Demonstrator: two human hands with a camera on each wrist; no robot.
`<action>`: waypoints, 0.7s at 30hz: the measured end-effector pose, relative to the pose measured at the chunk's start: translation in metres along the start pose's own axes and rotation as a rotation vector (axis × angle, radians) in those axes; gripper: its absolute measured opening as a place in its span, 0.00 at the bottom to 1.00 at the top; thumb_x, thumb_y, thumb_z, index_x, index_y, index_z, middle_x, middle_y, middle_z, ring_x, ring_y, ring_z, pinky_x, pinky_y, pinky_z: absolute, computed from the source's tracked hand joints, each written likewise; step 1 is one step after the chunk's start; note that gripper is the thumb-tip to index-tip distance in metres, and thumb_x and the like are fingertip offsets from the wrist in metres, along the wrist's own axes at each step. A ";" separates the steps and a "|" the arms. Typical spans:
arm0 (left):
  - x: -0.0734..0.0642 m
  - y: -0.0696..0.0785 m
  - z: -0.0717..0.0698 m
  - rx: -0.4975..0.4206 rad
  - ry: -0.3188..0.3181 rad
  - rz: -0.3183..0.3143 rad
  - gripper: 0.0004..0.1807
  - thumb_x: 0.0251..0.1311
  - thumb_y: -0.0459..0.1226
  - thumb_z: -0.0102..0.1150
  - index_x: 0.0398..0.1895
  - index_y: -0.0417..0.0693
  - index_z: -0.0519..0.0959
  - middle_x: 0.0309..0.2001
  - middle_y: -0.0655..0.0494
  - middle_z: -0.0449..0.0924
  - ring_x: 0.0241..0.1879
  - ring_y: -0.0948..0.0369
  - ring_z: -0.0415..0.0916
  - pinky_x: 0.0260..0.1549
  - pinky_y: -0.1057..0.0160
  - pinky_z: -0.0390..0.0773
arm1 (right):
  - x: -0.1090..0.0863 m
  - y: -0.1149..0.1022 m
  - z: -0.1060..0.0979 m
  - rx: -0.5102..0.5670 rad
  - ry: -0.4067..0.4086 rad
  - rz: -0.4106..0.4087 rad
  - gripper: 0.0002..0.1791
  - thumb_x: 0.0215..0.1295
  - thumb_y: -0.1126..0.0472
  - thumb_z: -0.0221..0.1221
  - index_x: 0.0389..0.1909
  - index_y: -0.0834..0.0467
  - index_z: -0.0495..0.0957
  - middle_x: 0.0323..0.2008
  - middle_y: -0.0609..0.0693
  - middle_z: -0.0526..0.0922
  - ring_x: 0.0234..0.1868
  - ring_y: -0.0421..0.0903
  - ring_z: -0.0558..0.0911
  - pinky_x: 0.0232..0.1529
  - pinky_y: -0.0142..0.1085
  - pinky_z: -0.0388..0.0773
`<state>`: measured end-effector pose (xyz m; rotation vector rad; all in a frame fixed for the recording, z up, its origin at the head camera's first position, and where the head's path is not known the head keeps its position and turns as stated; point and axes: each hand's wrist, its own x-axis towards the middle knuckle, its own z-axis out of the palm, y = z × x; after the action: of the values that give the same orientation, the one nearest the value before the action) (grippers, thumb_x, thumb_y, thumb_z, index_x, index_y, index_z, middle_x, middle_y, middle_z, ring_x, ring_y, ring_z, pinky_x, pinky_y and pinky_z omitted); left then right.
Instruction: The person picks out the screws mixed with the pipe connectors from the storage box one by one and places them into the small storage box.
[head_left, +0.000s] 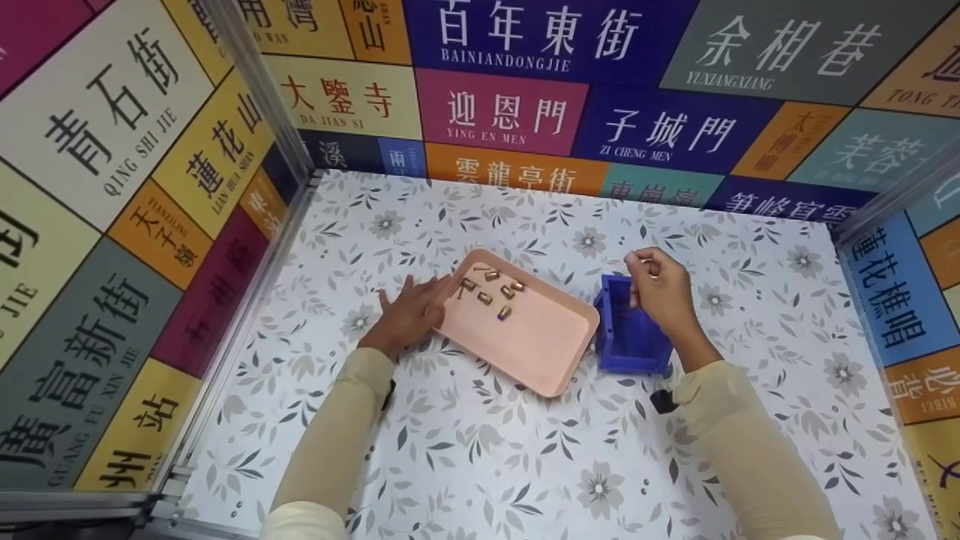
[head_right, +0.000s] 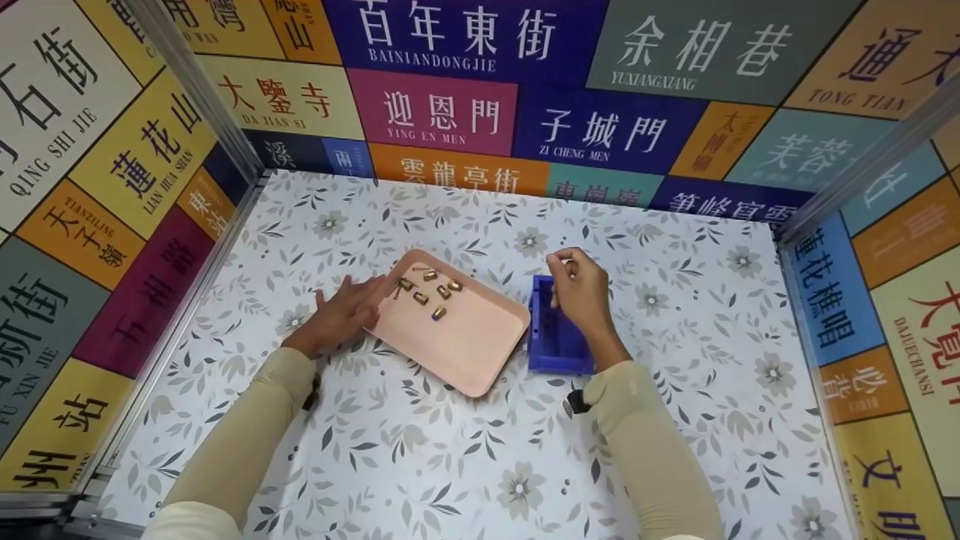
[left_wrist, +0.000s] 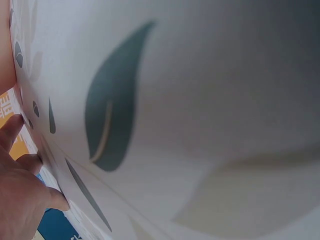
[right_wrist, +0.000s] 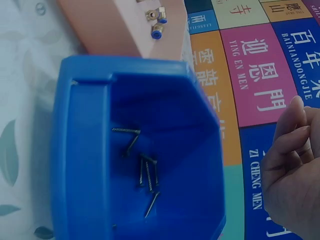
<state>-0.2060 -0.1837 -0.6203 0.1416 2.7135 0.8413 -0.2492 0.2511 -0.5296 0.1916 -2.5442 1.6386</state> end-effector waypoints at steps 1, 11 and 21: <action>0.000 0.000 0.000 -0.001 0.000 -0.001 0.31 0.75 0.63 0.28 0.79 0.88 0.43 0.82 0.64 0.50 0.83 0.45 0.26 0.69 0.25 0.20 | -0.001 0.002 -0.001 -0.005 0.004 0.000 0.21 0.74 0.45 0.58 0.47 0.60 0.80 0.18 0.53 0.79 0.12 0.42 0.78 0.16 0.33 0.76; 0.000 -0.003 0.002 0.030 0.008 0.047 0.33 0.75 0.64 0.28 0.81 0.81 0.44 0.82 0.61 0.50 0.83 0.42 0.28 0.68 0.22 0.23 | -0.012 0.009 -0.012 0.002 0.025 0.028 0.18 0.76 0.53 0.57 0.48 0.66 0.80 0.17 0.52 0.77 0.12 0.39 0.77 0.16 0.30 0.76; -0.001 -0.005 0.002 0.009 0.007 0.035 0.32 0.75 0.64 0.26 0.80 0.85 0.42 0.83 0.62 0.49 0.83 0.44 0.26 0.68 0.23 0.22 | -0.023 -0.016 -0.016 0.017 0.027 0.059 0.17 0.76 0.57 0.58 0.47 0.70 0.79 0.17 0.51 0.77 0.12 0.39 0.77 0.17 0.30 0.78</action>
<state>-0.2047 -0.1868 -0.6239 0.1891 2.7292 0.8414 -0.2232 0.2600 -0.5123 0.0959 -2.5398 1.6718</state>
